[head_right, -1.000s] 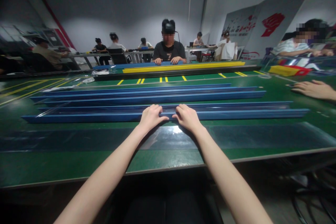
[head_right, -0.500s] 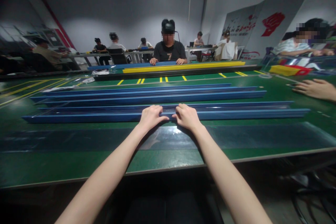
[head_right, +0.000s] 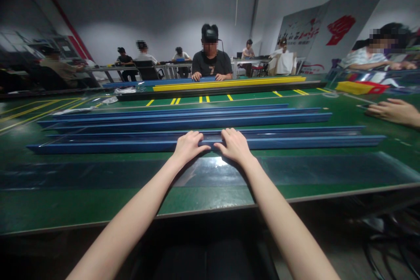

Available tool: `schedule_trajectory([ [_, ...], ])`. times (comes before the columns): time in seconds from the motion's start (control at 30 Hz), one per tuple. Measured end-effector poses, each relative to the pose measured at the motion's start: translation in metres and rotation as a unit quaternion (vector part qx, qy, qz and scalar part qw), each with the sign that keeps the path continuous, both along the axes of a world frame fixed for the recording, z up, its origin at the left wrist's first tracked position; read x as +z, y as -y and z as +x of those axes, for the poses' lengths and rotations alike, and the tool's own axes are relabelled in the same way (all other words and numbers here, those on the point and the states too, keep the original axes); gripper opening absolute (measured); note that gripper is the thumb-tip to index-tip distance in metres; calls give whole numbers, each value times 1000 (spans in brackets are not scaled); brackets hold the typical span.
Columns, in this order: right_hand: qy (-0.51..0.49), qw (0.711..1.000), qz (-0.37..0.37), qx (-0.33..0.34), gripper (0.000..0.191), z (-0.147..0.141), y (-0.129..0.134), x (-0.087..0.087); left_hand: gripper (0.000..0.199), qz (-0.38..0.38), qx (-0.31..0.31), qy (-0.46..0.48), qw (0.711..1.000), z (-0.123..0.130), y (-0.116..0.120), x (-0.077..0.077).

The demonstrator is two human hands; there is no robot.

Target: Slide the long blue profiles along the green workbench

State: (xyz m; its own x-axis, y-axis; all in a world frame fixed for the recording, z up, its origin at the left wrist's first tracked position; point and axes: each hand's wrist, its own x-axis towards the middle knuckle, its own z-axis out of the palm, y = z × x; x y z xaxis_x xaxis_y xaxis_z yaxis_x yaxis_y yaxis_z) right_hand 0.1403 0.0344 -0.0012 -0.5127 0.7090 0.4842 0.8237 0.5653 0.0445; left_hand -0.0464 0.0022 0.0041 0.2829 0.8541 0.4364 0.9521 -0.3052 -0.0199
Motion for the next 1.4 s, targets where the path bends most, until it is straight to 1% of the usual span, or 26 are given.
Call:
schedule_trajectory([
  [0.17, 31, 999, -30, -22, 32, -1, 0, 3, 33, 1, -4, -3, 1000, -1, -1, -3],
  [0.3, 37, 998, -46, -22, 32, 0, -1, 4, 34, -13, 0, -6, 1000, 0, -1, -2],
  [0.37, 32, 999, -41, -16, 32, 1, -2, 3, 34, -24, 3, -9, 1000, 0, -1, -2],
  [0.5, 21, 1000, -6, 1, 32, 3, -2, -1, 35, -35, 7, -9, 999, 1, 0, -1],
  [0.63, 12, 999, 21, 34, 29, 2, -1, -2, 35, -32, 8, -12, 999, 1, -1, -2],
  [0.8, -17, 998, 4, 58, 27, 3, 0, 2, 36, -30, 4, -18, 999, 0, -1, -3],
  [0.97, -22, 998, 0, 53, 30, 3, -1, 5, 36, -29, 4, -27, 999, -1, 0, -2],
  [1.13, -15, 999, 13, 48, 29, 5, -2, 4, 38, -29, -3, -24, 999, -1, 1, -1],
  [1.3, -17, 999, 12, 26, 24, 15, -1, 6, 37, -22, -28, -11, 999, 0, 2, 1],
  [1.4, -27, 1000, 11, 9, 22, 25, 0, 8, 37, -25, -32, -8, 999, 0, 2, 2],
])
